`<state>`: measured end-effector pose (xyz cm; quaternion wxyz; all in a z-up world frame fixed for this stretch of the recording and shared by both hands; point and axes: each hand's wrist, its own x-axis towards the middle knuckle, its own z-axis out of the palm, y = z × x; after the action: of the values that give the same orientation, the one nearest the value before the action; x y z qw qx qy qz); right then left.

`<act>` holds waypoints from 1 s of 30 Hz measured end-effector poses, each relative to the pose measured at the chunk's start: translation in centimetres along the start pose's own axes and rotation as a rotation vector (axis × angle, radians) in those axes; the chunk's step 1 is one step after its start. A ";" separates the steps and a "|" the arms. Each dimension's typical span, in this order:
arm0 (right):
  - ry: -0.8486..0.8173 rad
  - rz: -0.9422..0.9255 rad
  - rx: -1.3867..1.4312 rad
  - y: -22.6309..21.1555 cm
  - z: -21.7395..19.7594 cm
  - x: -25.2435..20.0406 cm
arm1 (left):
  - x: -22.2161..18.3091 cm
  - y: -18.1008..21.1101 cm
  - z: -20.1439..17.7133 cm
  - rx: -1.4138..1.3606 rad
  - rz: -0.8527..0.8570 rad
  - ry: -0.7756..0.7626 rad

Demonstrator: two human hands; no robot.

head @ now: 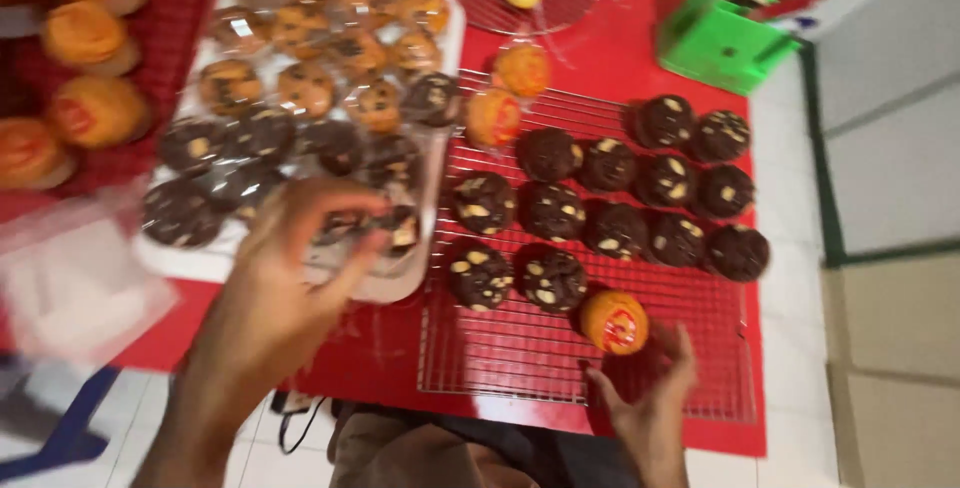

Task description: The person is individually packaging muffins by picking them up from a cooling rack and placing them into small, clear plastic bags.

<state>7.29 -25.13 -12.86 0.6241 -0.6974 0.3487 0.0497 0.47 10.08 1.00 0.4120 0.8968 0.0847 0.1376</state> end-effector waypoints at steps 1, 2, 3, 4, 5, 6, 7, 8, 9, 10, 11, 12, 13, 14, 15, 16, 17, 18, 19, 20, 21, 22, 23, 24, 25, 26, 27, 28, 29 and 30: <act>-0.033 -0.003 -0.014 1.3 -1.0 0.5 | -1.5 -2.0 -0.6 0.013 -0.022 0.025; 0.062 -0.258 -0.169 2.5 -2.0 1.1 | -3.1 -4.0 -1.2 0.036 -0.021 0.200; 0.158 -0.518 -0.314 3.8 -3.1 1.8 | -4.7 -6.0 -1.8 0.062 -0.015 0.372; 0.126 -0.526 -0.319 3.7 -3.0 0.8 | -6.2 -7.6 -1.9 0.077 -0.034 0.394; 0.147 -0.736 -0.301 3.7 -3.2 -0.3 | -7.7 -9.1 -2.0 0.114 -0.131 0.499; 0.168 -0.945 -0.274 3.7 -3.3 -1.4 | -9.1 -10.6 -2.1 0.151 -0.228 0.605; 0.138 -0.948 -0.271 4.3 -3.3 -1.4 | -10.0 -11.7 -2.1 0.167 -0.243 0.623; 0.115 -0.994 -0.242 4.9 -3.2 -1.4 | -11.0 -12.8 -2.1 0.187 -0.302 0.680; 0.095 -1.040 -0.215 5.4 -3.3 -1.4 | -11.8 -13.8 -2.0 0.202 -0.362 0.736; 0.068 -1.043 -0.214 6.8 -3.3 0.0 | -12.4 -15.2 -2.2 0.215 -0.378 0.753; -0.060 -1.061 -0.150 8.3 -3.2 1.3 | -13.0 -16.5 -2.3 0.338 -0.319 0.757; -0.188 -1.074 -0.085 9.7 -3.2 2.7 | -13.6 -17.9 -2.4 0.462 -0.261 0.756; -0.207 -1.075 -0.082 8.9 -1.7 1.5 | -13.5 -18.7 -2.4 0.473 -0.272 0.768; -0.370 -1.083 -0.128 8.1 -0.2 0.4 | -13.5 -19.5 -2.4 0.471 -0.343 0.734; -0.532 -1.083 -0.179 7.4 0.9 -0.9 | -13.5 -20.2 -2.2 0.467 -0.417 0.696; -0.550 -1.082 -0.181 7.3 2.4 -3.0 | -13.4 -20.9 -1.9 0.474 -0.431 0.703; -0.642 -1.079 -0.103 7.2 3.9 -5.2 | -13.3 -21.6 -1.7 0.430 -0.504 0.665; -0.733 -1.072 -0.024 7.1 5.3 -7.4 | -13.1 -22.4 -1.5 0.385 -0.575 0.628; -0.748 -1.069 -0.027 6.7 6.2 -8.9 | -12.8 -22.3 -1.4 0.388 -0.587 0.634; -0.817 -0.999 -0.071 6.3 7.2 -10.6 | -12.6 -22.3 -1.3 0.394 -0.553 0.610; -0.888 -0.932 -0.116 5.7 8.2 -12.0 | -12.2 -22.4 -1.1 0.396 -0.520 0.594; -0.906 -0.935 -0.120 5.6 9.3 -13.3 | -12.0 -22.2 -1.4 0.398 -0.533 0.607; -0.897 -0.990 -0.086 5.4 10.5 -14.6 | -11.6 -22.1 -1.6 0.373 -0.585 0.571; -0.887 -1.044 -0.050 5.2 11.6 -15.9 | -11.1 -21.9 -1.8 0.346 -0.636 0.534; -0.897 -1.048 -0.055 4.8 12.2 -16.6 | -11.1 -22.0 -1.8 0.342 -0.644 0.542; -0.958 -1.036 -0.106 4.3 12.9 -17.3 | -11.0 -22.1 -1.7 0.415 -0.619 0.538; -1.016 -1.022 -0.158 3.9 13.4 -18.0 | -11.0 -22.1 -1.6 0.488 -0.592 0.529; -1.023 -1.023 -0.164 3.8 14.0 -18.0 | -10.9 -21.8 -1.8 0.486 -0.600 0.534; -1.081 -0.982 -0.207 3.8 14.7 -17.9 | -10.8 -21.6 -2.1 0.519 -0.589 0.529; -1.138 -0.940 -0.251 3.6 15.3 -17.9 | -10.6 -21.4 -2.3 0.552 -0.577 0.523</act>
<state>-2.52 -3.58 -10.19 0.5792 -0.7056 -0.3711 0.1701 -11.14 22.77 -15.72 0.1448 0.8478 0.4645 0.2110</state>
